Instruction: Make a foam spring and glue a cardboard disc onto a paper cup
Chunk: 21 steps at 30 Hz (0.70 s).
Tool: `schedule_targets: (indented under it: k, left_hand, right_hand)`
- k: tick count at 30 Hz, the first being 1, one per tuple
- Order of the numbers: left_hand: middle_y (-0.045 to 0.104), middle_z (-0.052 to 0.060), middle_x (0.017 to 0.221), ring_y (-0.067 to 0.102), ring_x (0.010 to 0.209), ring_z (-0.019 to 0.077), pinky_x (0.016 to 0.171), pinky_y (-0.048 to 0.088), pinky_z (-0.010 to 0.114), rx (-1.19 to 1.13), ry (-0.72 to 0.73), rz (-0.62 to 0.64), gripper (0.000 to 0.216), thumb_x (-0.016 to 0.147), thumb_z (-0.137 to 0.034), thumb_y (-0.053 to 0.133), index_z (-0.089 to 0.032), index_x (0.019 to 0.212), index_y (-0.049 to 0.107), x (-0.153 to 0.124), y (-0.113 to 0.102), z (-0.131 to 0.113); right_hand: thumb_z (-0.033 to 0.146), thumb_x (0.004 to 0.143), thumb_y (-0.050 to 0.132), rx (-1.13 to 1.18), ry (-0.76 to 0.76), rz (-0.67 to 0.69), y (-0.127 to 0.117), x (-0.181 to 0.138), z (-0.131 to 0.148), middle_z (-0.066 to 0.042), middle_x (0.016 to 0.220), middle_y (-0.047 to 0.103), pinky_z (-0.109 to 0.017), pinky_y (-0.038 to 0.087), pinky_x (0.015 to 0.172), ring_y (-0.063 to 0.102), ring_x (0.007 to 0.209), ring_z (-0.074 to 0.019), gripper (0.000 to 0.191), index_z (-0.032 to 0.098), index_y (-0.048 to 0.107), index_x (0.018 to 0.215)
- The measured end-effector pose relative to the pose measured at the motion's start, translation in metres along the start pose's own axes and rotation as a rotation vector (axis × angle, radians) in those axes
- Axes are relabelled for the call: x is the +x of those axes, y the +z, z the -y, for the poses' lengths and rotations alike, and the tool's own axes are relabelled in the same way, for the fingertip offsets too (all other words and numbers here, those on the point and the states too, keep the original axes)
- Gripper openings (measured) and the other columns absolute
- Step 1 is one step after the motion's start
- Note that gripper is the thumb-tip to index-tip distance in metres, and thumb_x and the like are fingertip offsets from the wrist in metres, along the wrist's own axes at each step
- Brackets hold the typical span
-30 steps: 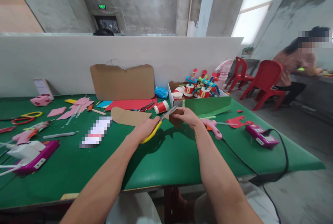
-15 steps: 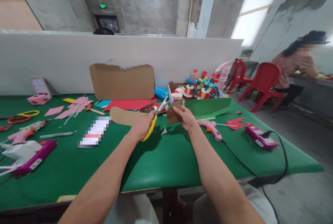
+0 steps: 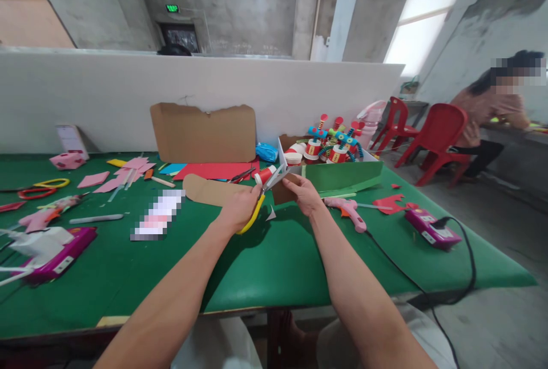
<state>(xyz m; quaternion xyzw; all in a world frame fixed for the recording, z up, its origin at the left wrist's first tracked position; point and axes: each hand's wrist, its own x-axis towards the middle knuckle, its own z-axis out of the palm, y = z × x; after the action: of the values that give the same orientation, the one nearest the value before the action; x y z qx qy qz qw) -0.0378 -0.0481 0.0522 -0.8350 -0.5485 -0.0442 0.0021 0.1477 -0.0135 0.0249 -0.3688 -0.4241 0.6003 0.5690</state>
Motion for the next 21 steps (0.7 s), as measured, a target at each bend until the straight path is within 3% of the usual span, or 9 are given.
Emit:
schedule_targets:
  k: [21]
  left_hand:
    - [0.063, 0.015, 0.108, 0.065, 0.093, 0.0275, 0.079, 0.05, 0.038, 0.041, -0.013, 0.013, 0.042, 0.091, -0.018, 0.033, -0.013, 0.132, 0.041, -0.001, -0.0005, -0.0025]
  right_hand:
    - [0.041, 0.046, 0.087, -0.02, -0.023, -0.004, 0.001, 0.0024, -0.0037, 0.001, 0.074, 0.072, -0.026, 0.048, 0.068, 0.064, 0.069, -0.0145, 0.045, 0.019, 0.071, 0.082]
